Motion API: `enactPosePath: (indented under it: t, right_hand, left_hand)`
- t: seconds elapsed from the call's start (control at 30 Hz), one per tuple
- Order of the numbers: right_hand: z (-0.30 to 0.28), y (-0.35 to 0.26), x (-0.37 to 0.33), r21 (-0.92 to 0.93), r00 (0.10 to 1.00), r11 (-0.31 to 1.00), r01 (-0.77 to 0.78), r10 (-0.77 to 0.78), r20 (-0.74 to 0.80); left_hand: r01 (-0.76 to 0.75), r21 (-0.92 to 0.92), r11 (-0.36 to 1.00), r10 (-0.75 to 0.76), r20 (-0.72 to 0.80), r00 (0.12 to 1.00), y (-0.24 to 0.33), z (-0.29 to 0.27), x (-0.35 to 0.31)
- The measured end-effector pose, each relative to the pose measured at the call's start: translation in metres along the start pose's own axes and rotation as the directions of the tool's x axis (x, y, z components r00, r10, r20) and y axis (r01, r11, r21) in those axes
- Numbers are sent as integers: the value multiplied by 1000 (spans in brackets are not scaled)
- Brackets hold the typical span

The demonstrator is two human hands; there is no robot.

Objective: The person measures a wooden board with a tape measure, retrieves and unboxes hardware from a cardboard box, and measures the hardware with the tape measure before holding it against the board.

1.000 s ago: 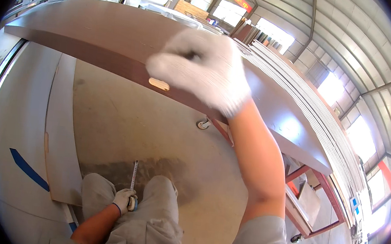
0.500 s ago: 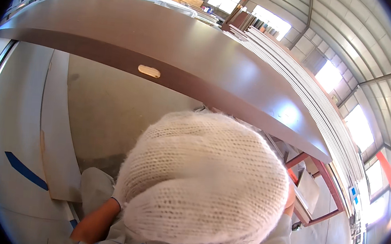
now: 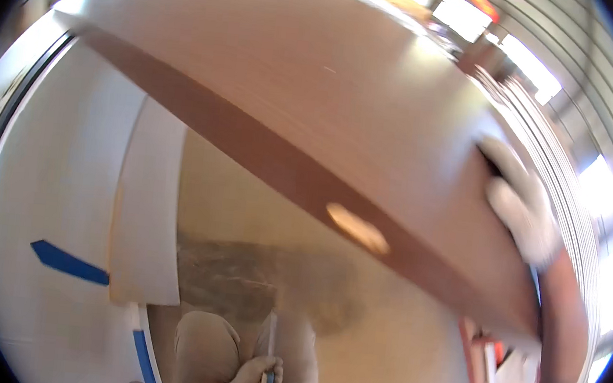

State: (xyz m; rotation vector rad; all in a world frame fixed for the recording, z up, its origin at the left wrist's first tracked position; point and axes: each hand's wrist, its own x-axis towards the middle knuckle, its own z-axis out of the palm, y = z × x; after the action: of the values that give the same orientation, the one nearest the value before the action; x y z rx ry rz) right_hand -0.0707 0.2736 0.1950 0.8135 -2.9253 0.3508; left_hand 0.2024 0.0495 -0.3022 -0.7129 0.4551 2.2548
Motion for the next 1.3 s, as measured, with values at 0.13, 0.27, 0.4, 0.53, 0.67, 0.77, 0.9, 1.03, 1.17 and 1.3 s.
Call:
enactPosePath:
  t: [0.13, 0.27, 0.4, 0.53, 0.67, 0.77, 0.9, 1.03, 1.17, 1.3]
  right_hand:
    - [6, -2, -1, -46, 999, 998, 34, -34, 2]
    - [14, 10, 3, 5, 996, 996, 87, -87, 8]
    - [25, 54, 8, 74, 993, 992, 106, -102, -50]
    - [46, 39, 36, 12, 998, 998, 66, -66, 8]
    - [43, 9, 36, -46, 996, 995, 93, -94, -11]
    - [48, -76, 25, 145, 936, 945, 293, -315, 160]
    - [83, -256, -139, 777, 380, 536, 331, -829, 410]
    - [50, -382, -302, 926, -114, 273, 260, -944, 310]
    - [64, -437, -399, 825, -98, 559, -87, -829, 551]
    - [91, -503, -477, 792, -14, 593, -144, -801, 598]
  left_hand:
    - [-65, 33, 997, 66, -48, 997, -39, 29, -35]
    - [-151, -244, 958, 179, 96, 979, -55, 74, -38]
    - [-169, -487, 857, 138, -99, 985, -65, 112, -80]
    - [-476, -351, 806, 326, -407, 853, -113, 153, -168]
    - [-758, 230, 611, 709, -584, 395, -187, 136, -212]
    - [-396, 819, 416, 836, -516, -189, -187, 207, -307]
    - [246, 855, 457, 851, -341, -398, -221, 230, -347]
    - [-524, 760, 385, 533, -646, -546, -278, 261, -400]
    - [-201, 722, 662, 310, -507, -804, -388, 361, -483]
    - [-794, 504, 340, -60, -831, -553, -550, 374, -461]
